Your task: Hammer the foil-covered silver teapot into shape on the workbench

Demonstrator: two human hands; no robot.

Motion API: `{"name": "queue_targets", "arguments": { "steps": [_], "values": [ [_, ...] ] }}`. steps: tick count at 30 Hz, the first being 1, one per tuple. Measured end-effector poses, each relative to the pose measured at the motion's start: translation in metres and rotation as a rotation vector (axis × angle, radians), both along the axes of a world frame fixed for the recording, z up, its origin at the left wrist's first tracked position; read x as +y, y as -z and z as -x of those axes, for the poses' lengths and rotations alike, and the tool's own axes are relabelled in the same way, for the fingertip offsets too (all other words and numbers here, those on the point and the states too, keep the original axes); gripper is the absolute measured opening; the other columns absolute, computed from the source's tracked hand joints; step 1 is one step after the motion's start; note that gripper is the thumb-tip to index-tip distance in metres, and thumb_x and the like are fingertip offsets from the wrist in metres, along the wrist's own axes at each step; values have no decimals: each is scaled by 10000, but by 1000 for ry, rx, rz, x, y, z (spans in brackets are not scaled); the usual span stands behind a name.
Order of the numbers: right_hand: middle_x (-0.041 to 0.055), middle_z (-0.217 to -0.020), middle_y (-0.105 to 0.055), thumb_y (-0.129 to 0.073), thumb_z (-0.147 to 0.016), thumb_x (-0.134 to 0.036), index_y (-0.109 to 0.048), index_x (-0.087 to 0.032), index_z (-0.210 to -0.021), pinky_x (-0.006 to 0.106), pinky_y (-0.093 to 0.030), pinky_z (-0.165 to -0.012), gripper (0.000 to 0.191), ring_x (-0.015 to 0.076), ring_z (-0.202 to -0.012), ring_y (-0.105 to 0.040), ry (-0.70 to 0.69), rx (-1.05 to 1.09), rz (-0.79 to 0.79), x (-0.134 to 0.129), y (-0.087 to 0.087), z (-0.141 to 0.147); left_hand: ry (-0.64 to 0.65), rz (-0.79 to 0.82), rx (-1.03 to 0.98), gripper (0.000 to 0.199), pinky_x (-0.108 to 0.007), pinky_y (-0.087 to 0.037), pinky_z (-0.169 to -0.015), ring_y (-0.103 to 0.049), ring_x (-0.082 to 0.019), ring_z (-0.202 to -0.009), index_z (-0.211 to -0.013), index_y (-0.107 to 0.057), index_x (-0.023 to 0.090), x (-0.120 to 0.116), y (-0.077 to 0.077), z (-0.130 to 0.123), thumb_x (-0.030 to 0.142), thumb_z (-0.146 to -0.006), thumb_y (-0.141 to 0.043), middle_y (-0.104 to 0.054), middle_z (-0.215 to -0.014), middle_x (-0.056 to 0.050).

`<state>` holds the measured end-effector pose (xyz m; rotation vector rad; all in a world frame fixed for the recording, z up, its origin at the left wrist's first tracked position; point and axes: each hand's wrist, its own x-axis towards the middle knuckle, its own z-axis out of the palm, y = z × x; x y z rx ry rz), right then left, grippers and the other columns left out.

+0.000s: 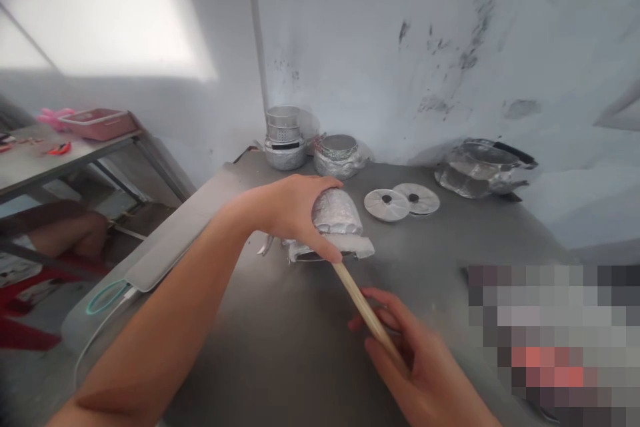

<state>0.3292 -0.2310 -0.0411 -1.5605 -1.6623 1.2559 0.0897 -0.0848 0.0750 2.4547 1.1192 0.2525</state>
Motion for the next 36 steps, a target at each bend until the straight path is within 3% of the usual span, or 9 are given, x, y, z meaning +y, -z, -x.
{"name": "queue_targets", "arguments": {
  "steps": [4,8,11,15,17,21,28,32,36],
  "values": [
    [82,-1155,-717,-583,-862,-540,-524,-319,-1351,360,-594,-686,539,245,-824,-702,40,92,46,-4,13,-6,-12,12,2,1012,-374,-444,-949,-477,-379,-1267,-1450,-375,229,2,2,-2,646,-614,-764,-483,-1444,-101],
    [71,-1178,-703,-592,-875,-530,-454,-373,-1393,261,-485,-406,559,129,-506,-574,57,118,101,-7,19,-9,-1,34,-2,983,-350,-471,-863,-507,-372,-1225,-1456,-350,249,2,4,-2,622,-640,-750,-513,-1394,-95],
    [37,-889,-732,-566,-893,-536,-413,-378,-1436,231,-389,-306,586,114,-403,-493,30,95,107,-9,23,-11,-13,46,11,1011,-334,-473,-832,-526,-361,-1200,-1482,-321,259,1,4,-2,654,-647,-732,-532,-1365,-93],
    [-51,-471,-528,-529,-913,-547,-416,-361,-1455,219,-394,-307,584,140,-365,-476,7,21,82,-9,23,-12,-25,50,29,1131,-337,-474,-842,-547,-355,-1167,-1498,-302,244,0,4,-3,761,-586,-726,-536,-1370,-102],
    [-42,-547,-594,-572,-888,-552,-395,-374,-1463,216,-413,-316,627,129,-373,-491,20,11,62,-10,20,-9,-28,46,43,1146,-351,-468,-882,-533,-356,-1193,-1507,-291,248,0,3,-4,786,-586,-711,-520,-1403,-100],
    [53,-1099,-714,-579,-870,-582,-436,-364,-1425,211,-432,-323,612,55,-374,-456,156,53,10,-13,13,2,12,39,82,1141,-385,-435,-977,-463,-357,-1289,-1533,-244,275,-2,1,-4,818,-617,-655,-432,-1502,-78],
    [61,-1084,-721,-558,-884,-581,-441,-331,-1447,214,-461,-342,628,80,-419,-514,143,-33,-22,-11,12,2,13,19,121,1155,-408,-430,-996,-444,-367,-1317,-1537,-215,270,-4,2,-5,864,-621,-592,-428,-1511,-90],
    [16,-853,-725,-547,-880,-607,-472,-330,-1437,182,-410,-312,627,77,-398,-474,141,-76,46,-11,6,5,0,19,107,1168,-401,-443,-974,-480,-361,-1285,-1530,-234,271,-3,4,-4,896,-603,-572,-438,-1504,-93],
    [46,-1036,-723,-570,-868,-601,-414,-345,-1482,198,-429,-305,683,91,-450,-498,180,41,66,-17,6,7,3,-1,114,1160,-395,-446,-965,-467,-361,-1294,-1531,-239,243,-4,4,-5,886,-624,-569,-425,-1513,-105]
  ]
}}
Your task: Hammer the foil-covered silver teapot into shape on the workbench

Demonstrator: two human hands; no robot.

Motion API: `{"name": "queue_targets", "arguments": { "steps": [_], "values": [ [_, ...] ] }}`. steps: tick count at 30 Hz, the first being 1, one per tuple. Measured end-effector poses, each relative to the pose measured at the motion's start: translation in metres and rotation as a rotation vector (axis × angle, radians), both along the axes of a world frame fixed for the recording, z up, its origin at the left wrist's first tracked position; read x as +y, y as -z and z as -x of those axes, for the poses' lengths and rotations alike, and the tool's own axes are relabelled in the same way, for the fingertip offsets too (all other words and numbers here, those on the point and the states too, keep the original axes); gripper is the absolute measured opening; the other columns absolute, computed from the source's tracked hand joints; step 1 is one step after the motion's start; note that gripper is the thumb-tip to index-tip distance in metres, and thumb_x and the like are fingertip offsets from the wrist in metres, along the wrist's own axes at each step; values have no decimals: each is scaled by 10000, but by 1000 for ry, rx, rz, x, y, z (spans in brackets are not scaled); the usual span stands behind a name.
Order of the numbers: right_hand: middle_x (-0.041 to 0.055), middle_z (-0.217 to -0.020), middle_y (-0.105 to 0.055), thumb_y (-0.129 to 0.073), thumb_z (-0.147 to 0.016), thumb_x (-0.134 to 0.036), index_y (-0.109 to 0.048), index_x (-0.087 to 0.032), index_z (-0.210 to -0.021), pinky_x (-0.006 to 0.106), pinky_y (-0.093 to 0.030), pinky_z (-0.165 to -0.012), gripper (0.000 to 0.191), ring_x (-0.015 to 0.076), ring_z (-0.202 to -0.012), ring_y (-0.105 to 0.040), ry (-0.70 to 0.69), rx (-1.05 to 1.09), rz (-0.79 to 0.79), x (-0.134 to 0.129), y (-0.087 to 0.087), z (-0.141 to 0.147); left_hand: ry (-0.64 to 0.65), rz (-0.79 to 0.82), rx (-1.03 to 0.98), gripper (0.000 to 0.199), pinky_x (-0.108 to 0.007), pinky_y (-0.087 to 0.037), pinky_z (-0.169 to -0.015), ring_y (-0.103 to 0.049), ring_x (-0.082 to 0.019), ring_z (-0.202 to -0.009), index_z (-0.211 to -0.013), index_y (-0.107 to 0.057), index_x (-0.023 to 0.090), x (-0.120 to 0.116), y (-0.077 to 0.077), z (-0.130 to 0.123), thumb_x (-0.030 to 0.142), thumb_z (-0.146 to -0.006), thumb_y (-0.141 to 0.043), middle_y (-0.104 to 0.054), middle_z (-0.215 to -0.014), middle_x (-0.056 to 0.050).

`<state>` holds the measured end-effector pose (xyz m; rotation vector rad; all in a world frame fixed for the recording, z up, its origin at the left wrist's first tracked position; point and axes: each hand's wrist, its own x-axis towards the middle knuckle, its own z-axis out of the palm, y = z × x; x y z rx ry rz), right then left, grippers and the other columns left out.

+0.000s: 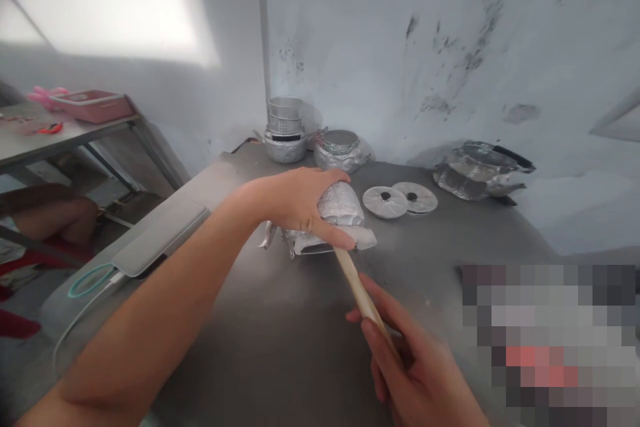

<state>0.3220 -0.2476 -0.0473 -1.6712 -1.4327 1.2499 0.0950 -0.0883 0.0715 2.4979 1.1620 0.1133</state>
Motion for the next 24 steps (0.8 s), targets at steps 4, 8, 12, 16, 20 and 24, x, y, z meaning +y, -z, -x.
{"name": "queue_targets", "arguments": {
  "steps": [4,8,12,16,20,24],
  "values": [
    [42,-967,-731,-553,-895,-562,-383,-330,-1505,205,-441,-338,675,106,-467,-524,-30,-60,-42,0,6,-4,-2,-8,7,1131,-383,-440,-963,-460,-368,-1301,-1520,-257,246,-2,-1,-3,860,-631,-592,-430,-1511,-112],
    [31,-932,-741,-507,-920,-555,-413,-317,-1493,214,-461,-383,627,97,-434,-505,-103,-178,-58,4,6,-3,-15,2,3,1113,-396,-447,-953,-476,-368,-1282,-1510,-277,255,-3,-1,-4,857,-630,-597,-448,-1497,-110],
    [28,-948,-749,-480,-943,-541,-394,-315,-1504,216,-489,-412,611,102,-447,-532,-110,-194,-97,6,7,-3,-22,3,7,1120,-398,-460,-936,-487,-359,-1271,-1515,-269,263,-2,-1,-3,865,-627,-592,-456,-1487,-111],
    [46,-1025,-767,-499,-946,-510,-425,-309,-1488,237,-584,-556,582,145,-594,-681,-84,-296,-233,8,10,-9,-36,13,21,1164,-411,-468,-931,-469,-372,-1289,-1534,-230,269,-1,-1,-3,907,-614,-549,-424,-1513,-104],
    [42,-1247,-707,-490,-962,-461,-501,-332,-1434,304,-560,-926,490,204,-1092,-692,-194,-434,-364,11,7,-11,-42,15,16,1146,-409,-478,-930,-468,-369,-1292,-1534,-246,264,-4,-3,-3,882,-625,-571,-411,-1523,-102],
    [36,-1189,-735,-466,-973,-439,-523,-314,-1414,262,-579,-876,462,185,-1040,-716,-192,-440,-385,10,4,-10,-43,13,23,1145,-415,-481,-926,-469,-365,-1290,-1538,-236,265,-5,-3,-5,873,-630,-577,-421,-1513,-106]
  ]
}}
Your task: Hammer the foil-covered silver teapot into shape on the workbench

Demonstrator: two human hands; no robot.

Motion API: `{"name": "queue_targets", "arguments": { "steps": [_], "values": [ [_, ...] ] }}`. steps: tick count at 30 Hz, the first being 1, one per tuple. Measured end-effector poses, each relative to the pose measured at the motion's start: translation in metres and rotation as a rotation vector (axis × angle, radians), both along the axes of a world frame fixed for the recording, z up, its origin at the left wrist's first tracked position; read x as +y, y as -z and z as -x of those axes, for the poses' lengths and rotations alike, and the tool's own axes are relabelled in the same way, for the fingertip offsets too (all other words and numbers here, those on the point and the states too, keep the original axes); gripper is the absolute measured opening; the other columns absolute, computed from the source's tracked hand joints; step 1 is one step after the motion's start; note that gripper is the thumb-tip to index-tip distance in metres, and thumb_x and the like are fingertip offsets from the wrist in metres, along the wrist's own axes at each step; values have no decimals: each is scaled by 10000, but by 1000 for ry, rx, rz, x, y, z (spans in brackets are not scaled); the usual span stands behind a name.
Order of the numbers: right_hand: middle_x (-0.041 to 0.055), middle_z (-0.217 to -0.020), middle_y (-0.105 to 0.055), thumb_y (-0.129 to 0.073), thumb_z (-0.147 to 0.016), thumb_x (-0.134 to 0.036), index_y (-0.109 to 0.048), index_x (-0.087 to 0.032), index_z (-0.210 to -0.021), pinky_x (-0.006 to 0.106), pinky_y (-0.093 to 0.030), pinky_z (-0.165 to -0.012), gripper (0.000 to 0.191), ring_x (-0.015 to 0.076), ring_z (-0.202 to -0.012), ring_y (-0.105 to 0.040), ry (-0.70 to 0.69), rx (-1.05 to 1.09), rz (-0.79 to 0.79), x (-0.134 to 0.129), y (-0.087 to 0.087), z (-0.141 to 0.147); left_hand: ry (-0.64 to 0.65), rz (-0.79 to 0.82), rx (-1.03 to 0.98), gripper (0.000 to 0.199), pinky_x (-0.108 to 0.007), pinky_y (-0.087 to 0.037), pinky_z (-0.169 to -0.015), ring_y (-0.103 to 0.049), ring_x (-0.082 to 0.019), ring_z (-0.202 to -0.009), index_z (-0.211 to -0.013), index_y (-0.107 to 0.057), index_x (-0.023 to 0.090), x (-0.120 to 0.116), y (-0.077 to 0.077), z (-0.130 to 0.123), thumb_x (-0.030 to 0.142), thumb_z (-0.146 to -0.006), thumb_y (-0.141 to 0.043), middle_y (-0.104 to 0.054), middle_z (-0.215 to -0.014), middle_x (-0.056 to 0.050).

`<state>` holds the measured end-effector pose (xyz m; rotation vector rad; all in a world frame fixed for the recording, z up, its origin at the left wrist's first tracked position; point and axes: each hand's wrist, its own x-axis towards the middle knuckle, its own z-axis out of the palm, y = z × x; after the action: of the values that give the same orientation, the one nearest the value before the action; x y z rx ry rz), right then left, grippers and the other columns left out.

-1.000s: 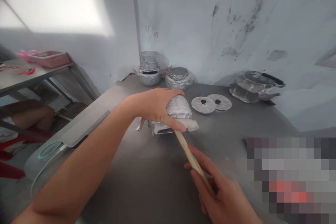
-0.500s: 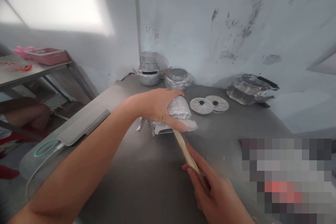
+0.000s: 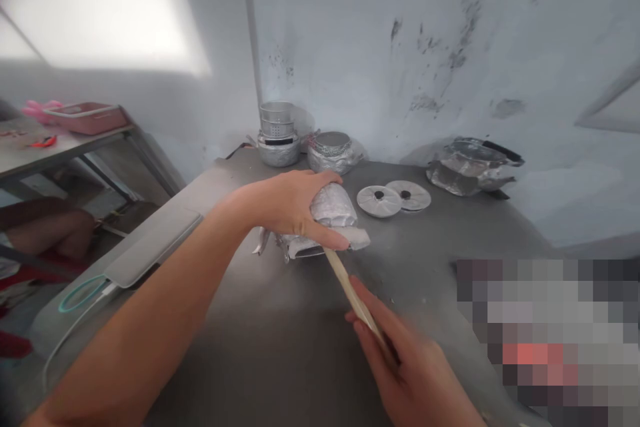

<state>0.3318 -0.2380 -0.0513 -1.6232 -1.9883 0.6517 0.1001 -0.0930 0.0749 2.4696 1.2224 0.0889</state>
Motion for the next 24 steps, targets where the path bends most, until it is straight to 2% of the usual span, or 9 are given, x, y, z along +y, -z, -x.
{"name": "queue_targets", "arguments": {
  "steps": [3,5,8,11,14,18,21,24],
  "values": [
    [33,-1138,-755,-476,-972,-426,-516,-307,-1417,251,-594,-841,462,184,-1013,-726,21,3,-56,-1,-1,0,1,15,7,1168,-427,-472,-940,-460,-380,-1298,-1543,-214,287,2,1,1,900,-610,-557,-406,-1524,-94],
    [40,-1221,-720,-466,-984,-406,-496,-303,-1437,284,-566,-923,466,191,-1117,-681,-19,-18,-70,-1,-1,2,1,26,5,1165,-428,-469,-946,-454,-387,-1304,-1544,-211,299,3,1,2,908,-608,-544,-390,-1536,-85],
    [58,-1393,-607,-426,-1008,-372,-462,-289,-1468,378,-461,-1076,469,211,-1289,-559,-76,-52,-28,-1,-4,6,8,26,-11,1148,-415,-468,-945,-455,-378,-1306,-1541,-226,307,3,2,3,910,-614,-536,-394,-1535,-88],
    [70,-1430,-572,-411,-1014,-363,-452,-282,-1477,438,-415,-1114,472,232,-1322,-526,-75,-38,6,0,-6,9,10,18,-17,1148,-406,-463,-946,-463,-369,-1301,-1539,-239,302,1,1,2,909,-612,-543,-420,-1515,-98],
    [78,-1401,-596,-429,-1000,-359,-467,-272,-1465,431,-419,-1110,474,238,-1313,-533,-79,13,25,-2,-8,8,4,14,4,1139,-407,-455,-944,-460,-373,-1303,-1540,-241,295,0,0,0,895,-624,-554,-430,-1506,-104],
    [78,-1192,-707,-463,-954,-339,-536,-253,-1384,334,-566,-923,444,225,-1082,-680,-47,33,121,-3,-13,3,4,15,20,1134,-401,-449,-947,-452,-374,-1308,-1551,-224,294,-1,-3,0,886,-641,-552,-416,-1519,-96],
    [47,-993,-746,-488,-933,-359,-619,-251,-1260,274,-597,-779,369,203,-887,-722,-64,65,242,-2,-15,1,3,37,20,1140,-395,-454,-941,-474,-370,-1288,-1554,-215,313,-1,-4,1,899,-632,-544,-426,-1513,-81],
    [-1,-720,-717,-479,-946,-428,-638,-255,-1205,208,-551,-506,349,144,-551,-675,-93,149,469,-6,-11,1,-4,60,15,1141,-388,-469,-918,-497,-362,-1264,-1556,-191,329,0,-4,2,907,-634,-531,-428,-1513,-72]
  ]
}}
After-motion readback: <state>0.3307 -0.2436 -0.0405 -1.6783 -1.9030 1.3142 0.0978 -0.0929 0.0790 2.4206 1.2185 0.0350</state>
